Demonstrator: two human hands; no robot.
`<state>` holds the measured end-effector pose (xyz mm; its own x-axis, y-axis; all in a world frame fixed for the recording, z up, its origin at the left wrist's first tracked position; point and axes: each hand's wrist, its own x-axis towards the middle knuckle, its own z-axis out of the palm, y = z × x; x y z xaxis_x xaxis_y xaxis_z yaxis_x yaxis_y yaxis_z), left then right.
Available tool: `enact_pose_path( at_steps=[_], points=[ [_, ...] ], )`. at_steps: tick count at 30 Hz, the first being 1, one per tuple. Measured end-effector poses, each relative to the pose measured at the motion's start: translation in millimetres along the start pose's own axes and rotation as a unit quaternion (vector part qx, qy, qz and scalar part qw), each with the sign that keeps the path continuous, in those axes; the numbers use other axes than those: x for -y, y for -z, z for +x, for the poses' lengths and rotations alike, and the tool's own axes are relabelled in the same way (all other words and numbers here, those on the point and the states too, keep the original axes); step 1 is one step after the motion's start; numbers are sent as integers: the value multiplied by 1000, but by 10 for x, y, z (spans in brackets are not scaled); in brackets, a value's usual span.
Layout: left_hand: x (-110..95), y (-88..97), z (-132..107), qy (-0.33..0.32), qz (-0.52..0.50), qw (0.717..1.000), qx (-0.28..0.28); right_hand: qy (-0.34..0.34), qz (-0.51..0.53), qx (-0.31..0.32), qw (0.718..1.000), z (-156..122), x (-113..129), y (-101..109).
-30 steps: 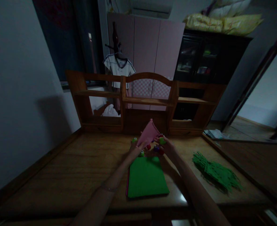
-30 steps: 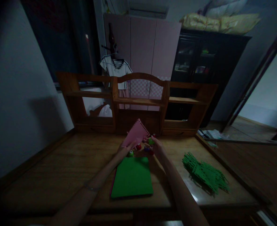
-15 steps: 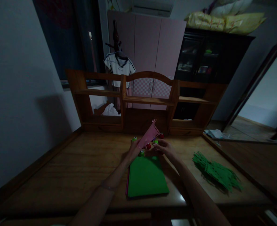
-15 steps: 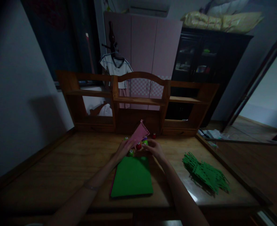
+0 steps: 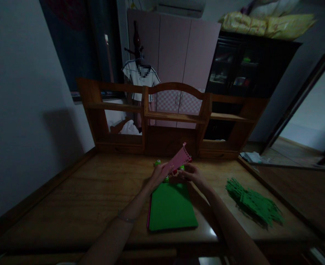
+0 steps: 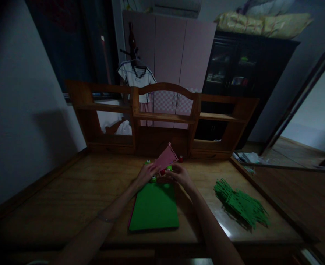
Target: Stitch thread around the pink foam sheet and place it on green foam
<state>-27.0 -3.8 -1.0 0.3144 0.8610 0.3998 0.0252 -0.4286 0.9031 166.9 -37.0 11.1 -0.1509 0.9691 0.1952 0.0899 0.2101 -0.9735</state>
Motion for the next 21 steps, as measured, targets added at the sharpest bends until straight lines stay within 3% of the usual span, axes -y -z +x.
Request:
enact_pose_path(
  at_steps=[5,14,18,21],
  points=[
    [19,34,21,21,-17,1000,9,4,-6,7,1000,-6,9,-6],
    [174,94,14,-47,9,998,28,-37,-4,-16,999,17,-76,16],
    [266,86,30,23,-77,995,52,-37,-7,-53,998,28,-138,28],
    [282,60,50,91,-127,987,35,-38,0,-34,999,13,-95,12]
  ],
)
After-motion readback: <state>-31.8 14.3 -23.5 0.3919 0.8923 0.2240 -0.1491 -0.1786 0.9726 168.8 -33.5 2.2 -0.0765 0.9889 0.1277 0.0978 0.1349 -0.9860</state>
